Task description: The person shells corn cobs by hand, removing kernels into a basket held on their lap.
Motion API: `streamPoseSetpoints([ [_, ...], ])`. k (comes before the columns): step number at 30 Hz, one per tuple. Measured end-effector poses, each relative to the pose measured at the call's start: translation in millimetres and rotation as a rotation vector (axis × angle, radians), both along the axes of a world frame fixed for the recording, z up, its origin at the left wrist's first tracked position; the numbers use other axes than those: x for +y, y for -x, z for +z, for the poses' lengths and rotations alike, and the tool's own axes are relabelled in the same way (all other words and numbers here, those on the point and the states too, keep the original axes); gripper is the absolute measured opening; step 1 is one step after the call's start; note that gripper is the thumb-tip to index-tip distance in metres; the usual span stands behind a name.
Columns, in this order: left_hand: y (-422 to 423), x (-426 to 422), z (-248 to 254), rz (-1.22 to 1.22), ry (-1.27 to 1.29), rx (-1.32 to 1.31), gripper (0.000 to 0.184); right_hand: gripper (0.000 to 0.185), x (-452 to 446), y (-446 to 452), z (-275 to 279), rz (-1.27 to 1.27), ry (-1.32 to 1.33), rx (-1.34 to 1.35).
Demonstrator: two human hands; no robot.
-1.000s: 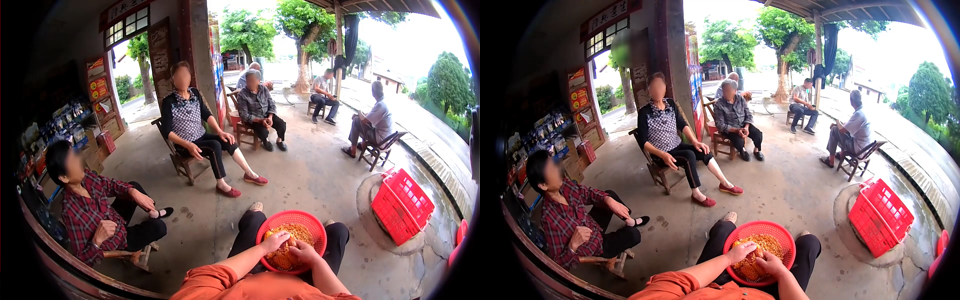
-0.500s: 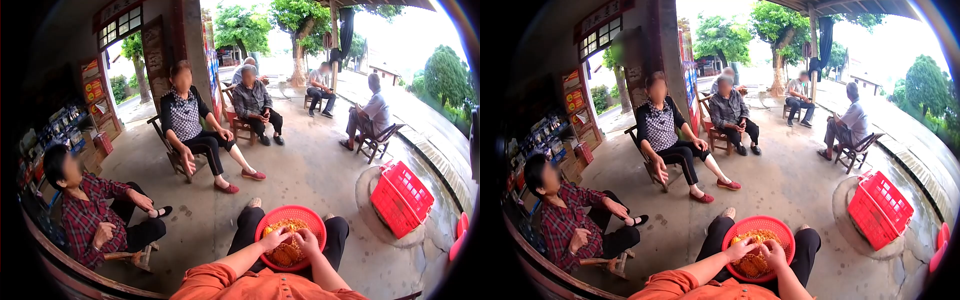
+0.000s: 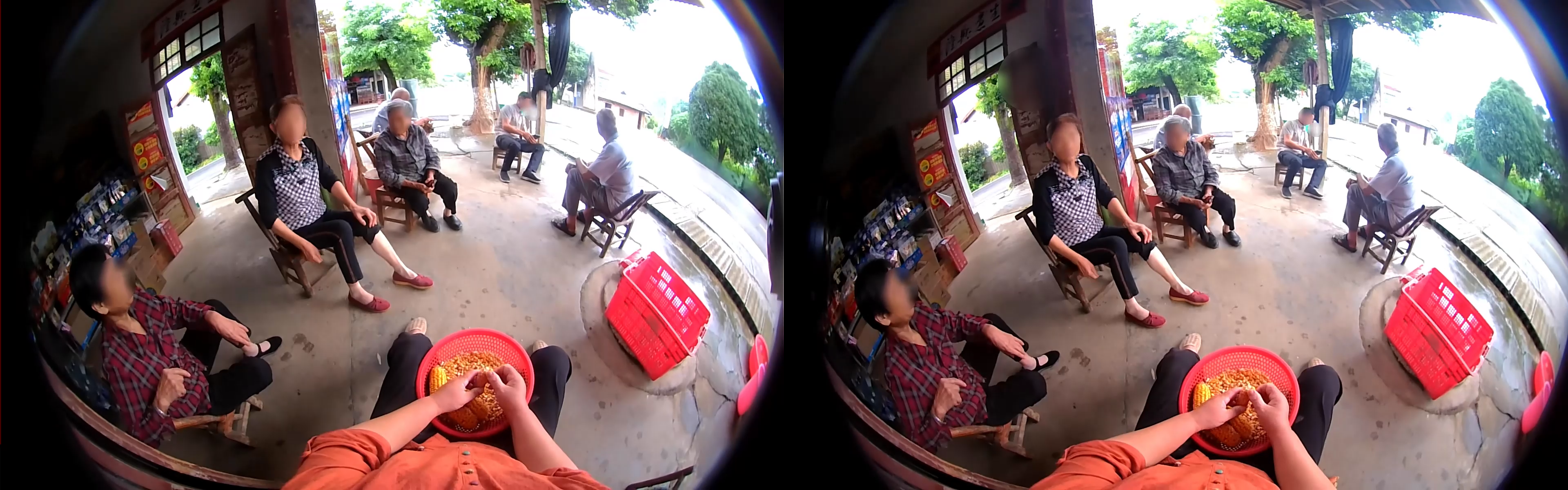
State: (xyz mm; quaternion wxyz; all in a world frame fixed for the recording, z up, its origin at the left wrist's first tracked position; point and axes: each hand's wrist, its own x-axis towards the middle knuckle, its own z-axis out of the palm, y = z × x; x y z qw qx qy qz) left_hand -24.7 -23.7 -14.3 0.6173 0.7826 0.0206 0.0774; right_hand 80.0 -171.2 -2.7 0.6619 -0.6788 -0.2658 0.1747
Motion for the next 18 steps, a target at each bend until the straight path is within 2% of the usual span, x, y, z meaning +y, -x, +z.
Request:
streamPoseSetpoints([
  [10, 1.0, -0.7, 4.5, 0.011, -0.001, 0.015, 0.036, 0.014, -1.6, 3.9, 8.0, -0.055, -0.016, -0.041],
  [16, -1.9, 2.0, 0.0, -0.047, 0.169, 0.040, 0.034, 0.010, -2.8, 5.3, 13.4, -0.052, 0.000, -0.044],
  [18, -2.7, 5.5, 0.6, -0.140, 0.343, 0.157, 0.034, 0.010, -2.5, 5.3, 13.1, -0.054, 0.004, -0.048],
])
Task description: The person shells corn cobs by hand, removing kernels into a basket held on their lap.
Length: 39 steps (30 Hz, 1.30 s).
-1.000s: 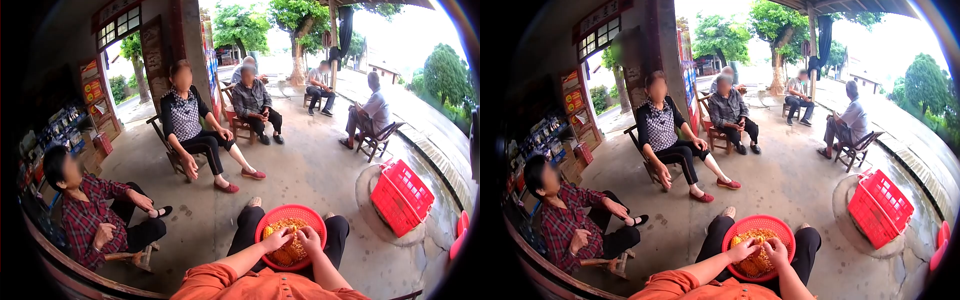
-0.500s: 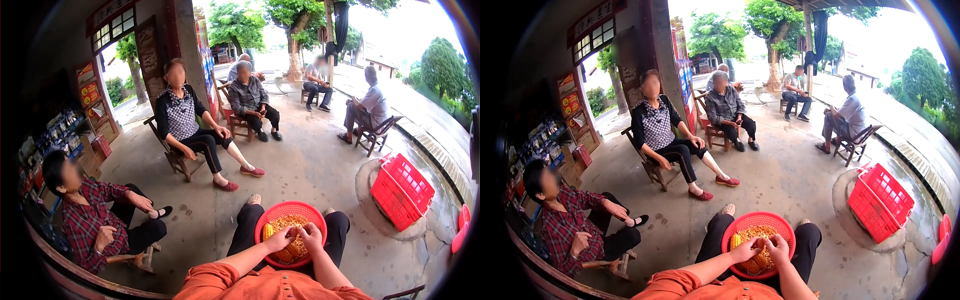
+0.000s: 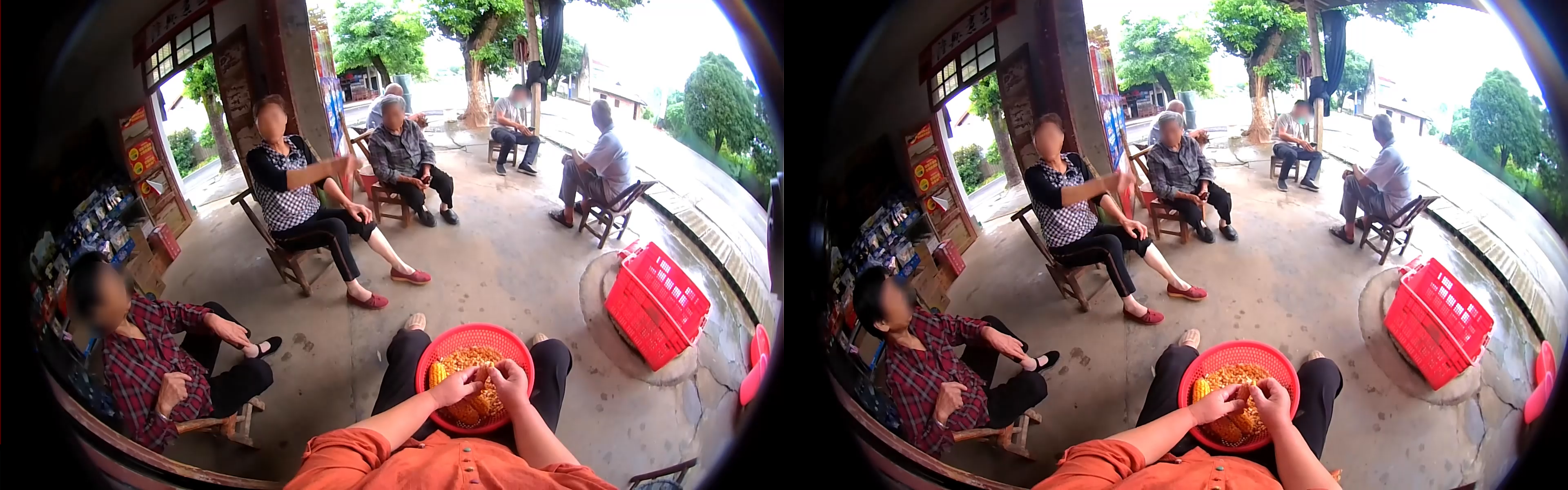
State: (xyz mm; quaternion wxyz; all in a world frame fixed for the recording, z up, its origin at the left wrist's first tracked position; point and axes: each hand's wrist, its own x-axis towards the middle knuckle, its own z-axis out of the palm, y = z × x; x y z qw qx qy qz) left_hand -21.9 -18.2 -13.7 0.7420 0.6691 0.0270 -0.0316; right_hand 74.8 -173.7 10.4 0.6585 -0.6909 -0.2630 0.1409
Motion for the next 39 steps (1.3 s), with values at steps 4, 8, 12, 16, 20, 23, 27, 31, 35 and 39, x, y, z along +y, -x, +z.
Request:
streamPoseSetpoints([
  [4, 2.6, 0.1, 9.9, -0.042, 0.110, 0.036, 0.035, 0.010, -1.7, 1.2, 4.6, 0.014, 0.021, -0.019],
  [8, 5.3, 1.5, 16.8, -0.049, 0.260, 0.112, 0.035, 0.010, -2.4, 3.0, 11.1, 0.036, 0.021, -0.010],
  [12, 7.0, 8.5, 17.8, -0.139, 0.264, 0.138, 0.034, 0.011, -3.5, 1.6, 8.0, 0.054, 0.047, -0.042],
  [16, 5.6, 17.3, 10.5, -0.228, 0.281, 0.154, 0.038, 0.009, -2.9, -2.4, -0.6, 0.082, 0.050, -0.054],
  [20, 13.6, 20.2, 17.8, -0.181, 0.566, 0.257, 0.051, 0.005, -2.6, -3.9, -2.7, 0.120, 0.024, 0.030],
  [23, 14.7, 15.5, 26.4, -0.047, 0.629, 0.259, 0.041, 0.004, -1.0, -4.2, -1.5, 0.059, 0.031, -0.018],
  [27, 9.9, 15.2, 15.8, -0.006, 0.492, 0.187, 0.039, 0.011, -0.8, -9.4, -8.3, 0.024, 0.008, 0.032],
  [31, 12.0, 5.7, 31.8, 0.008, 0.370, 0.179, 0.042, 0.009, -3.3, -9.9, -4.7, 0.049, -0.114, 0.254],
  [35, 11.3, 3.7, 34.9, 0.014, 0.352, 0.223, 0.047, 0.011, -2.3, -11.1, -2.6, 0.073, -0.121, 0.350],
  [39, 11.2, 0.7, 32.6, 0.030, 0.314, 0.183, 0.047, 0.010, -3.6, -11.1, 0.4, 0.081, -0.142, 0.425],
])
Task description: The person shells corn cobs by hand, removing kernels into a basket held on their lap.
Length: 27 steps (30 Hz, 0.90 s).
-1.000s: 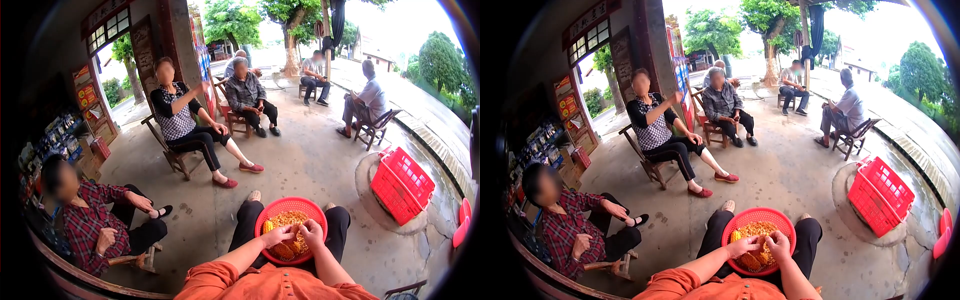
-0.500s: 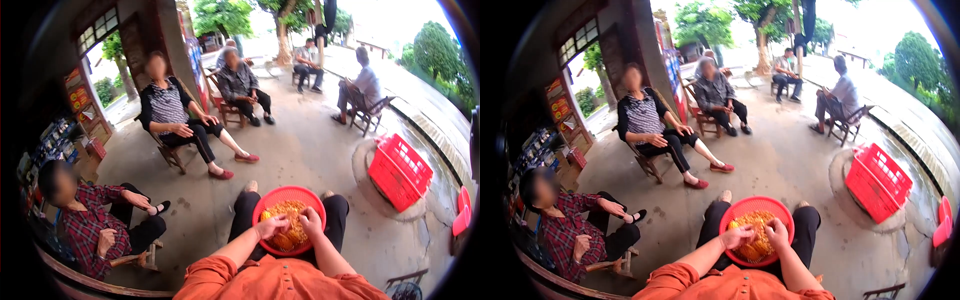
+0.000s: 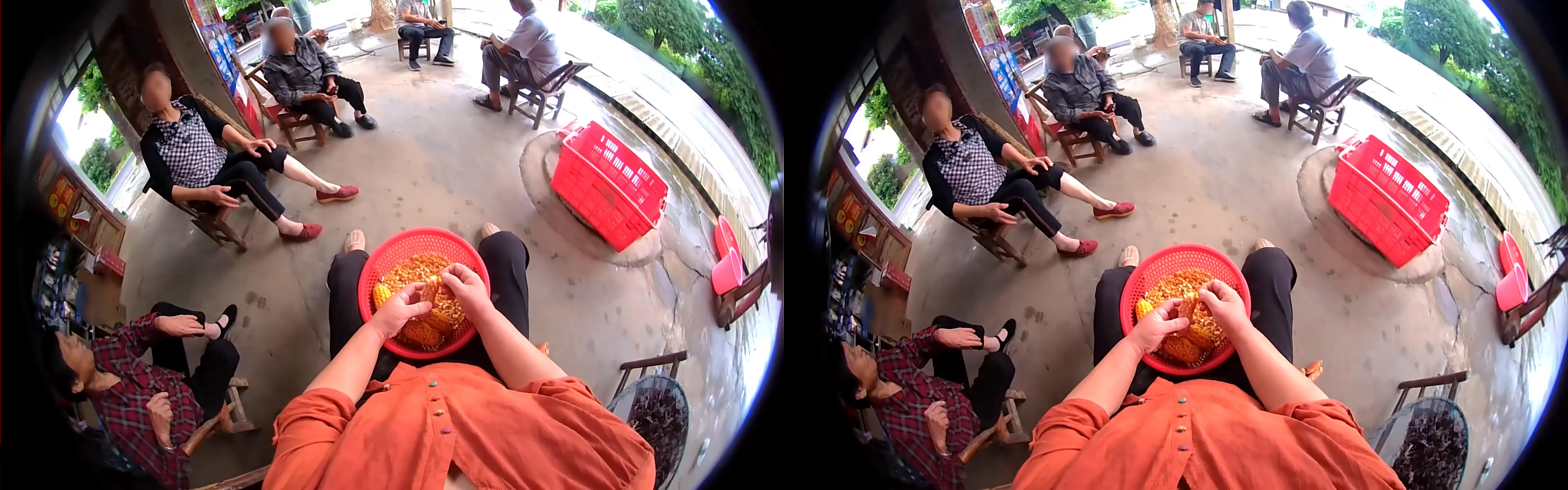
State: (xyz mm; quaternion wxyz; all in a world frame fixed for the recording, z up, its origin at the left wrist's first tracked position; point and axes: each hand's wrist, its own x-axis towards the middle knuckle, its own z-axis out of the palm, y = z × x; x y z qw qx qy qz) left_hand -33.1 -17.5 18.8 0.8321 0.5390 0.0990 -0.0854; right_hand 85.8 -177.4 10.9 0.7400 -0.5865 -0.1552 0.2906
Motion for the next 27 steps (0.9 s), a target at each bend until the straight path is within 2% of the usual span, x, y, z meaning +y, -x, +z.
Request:
streamPoseSetpoints([
  [6, -1.6, -1.8, -3.1, 0.021, -0.007, 0.003, 0.046, 0.013, -2.5, 0.3, 2.4, 0.035, -0.051, 0.025],
  [15, -2.2, -2.8, -7.7, 0.037, -0.030, -0.029, 0.045, 0.015, -3.0, 0.2, 1.5, 0.059, -0.001, -0.098],
  [20, -1.6, -2.9, 0.5, 0.008, 0.041, -0.038, 0.045, 0.008, -2.2, 3.5, 0.0, 0.028, -0.038, -0.121],
  [27, 0.2, -0.8, 5.4, -0.012, 0.063, -0.004, 0.043, 0.007, -1.6, 1.1, -2.9, -0.018, 0.016, -0.175],
])
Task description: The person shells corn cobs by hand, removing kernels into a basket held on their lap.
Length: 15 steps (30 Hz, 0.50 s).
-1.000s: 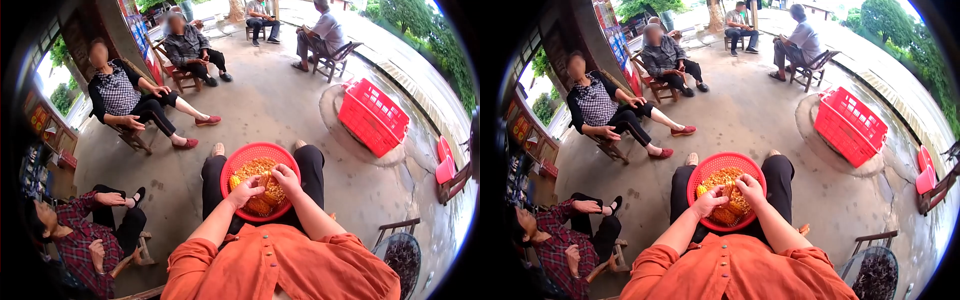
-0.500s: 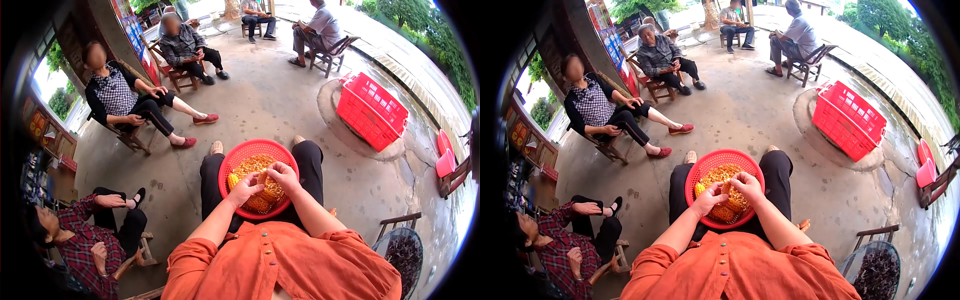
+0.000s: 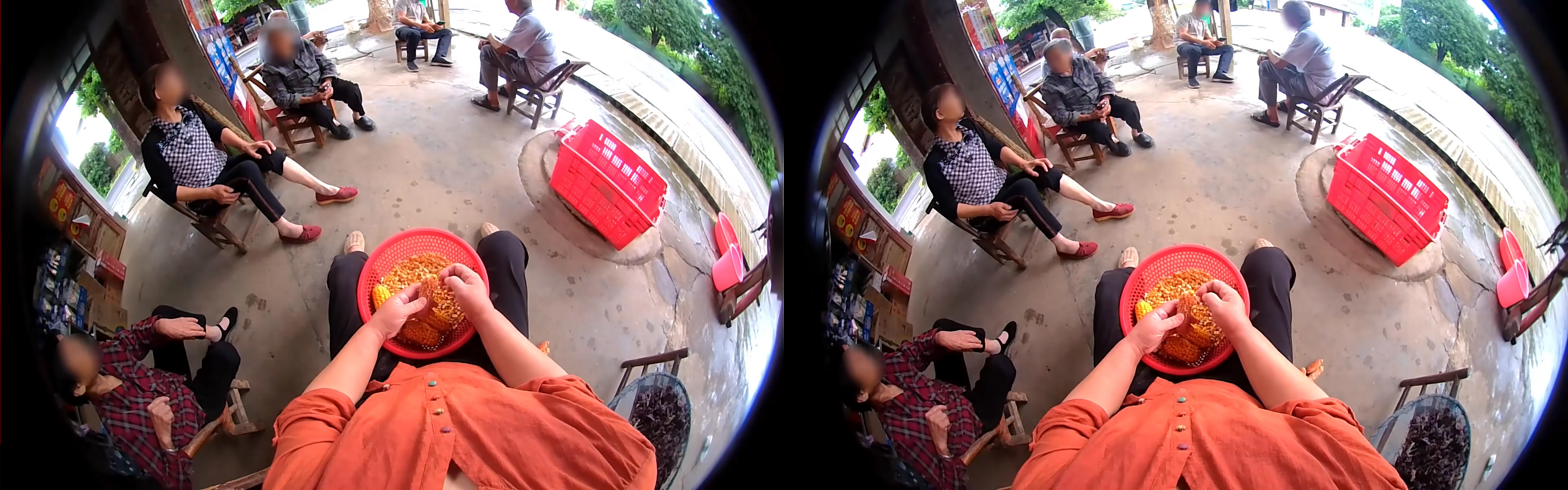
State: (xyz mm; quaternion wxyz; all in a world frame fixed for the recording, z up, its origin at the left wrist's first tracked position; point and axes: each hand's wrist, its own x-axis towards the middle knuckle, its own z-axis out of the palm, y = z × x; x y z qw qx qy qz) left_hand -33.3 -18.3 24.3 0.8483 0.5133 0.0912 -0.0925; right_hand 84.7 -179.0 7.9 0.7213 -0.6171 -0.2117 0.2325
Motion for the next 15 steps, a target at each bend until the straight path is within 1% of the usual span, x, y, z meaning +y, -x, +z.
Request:
streamPoseSetpoints([
  [2, -0.8, 2.4, -8.8, -0.045, 0.011, -0.031, 0.043, 0.016, 0.8, 2.2, 9.3, -0.013, -0.067, 0.144],
  [4, -0.4, 2.9, -8.0, -0.063, -0.061, -0.036, 0.041, 0.021, 3.3, -0.8, -1.5, 0.013, -0.051, 0.158],
  [5, -1.4, 2.9, -11.8, -0.065, -0.059, -0.038, 0.042, 0.024, 4.5, -1.8, -5.0, 0.027, 0.050, 0.137],
  [6, -0.9, 1.9, -10.8, -0.053, -0.076, -0.035, 0.044, 0.027, 4.2, 3.5, 2.7, 0.034, 0.116, 0.067],
  [8, -1.6, 5.6, -18.2, -0.071, -0.088, -0.020, 0.045, 0.027, 6.6, 5.3, -8.8, 0.039, 0.168, -0.043],
  [10, -1.4, 6.7, -13.4, -0.087, -0.103, -0.032, 0.046, 0.027, 6.3, 4.5, -2.1, 0.056, 0.154, -0.073],
  [13, 2.6, 5.1, -0.7, -0.121, -0.034, -0.004, 0.047, 0.025, 0.0, 5.4, 9.4, 0.158, 0.182, 0.102],
  [15, 1.3, 8.4, -5.6, -0.139, -0.016, -0.003, 0.047, 0.024, -1.6, 4.1, 8.2, 0.177, 0.176, 0.112],
])
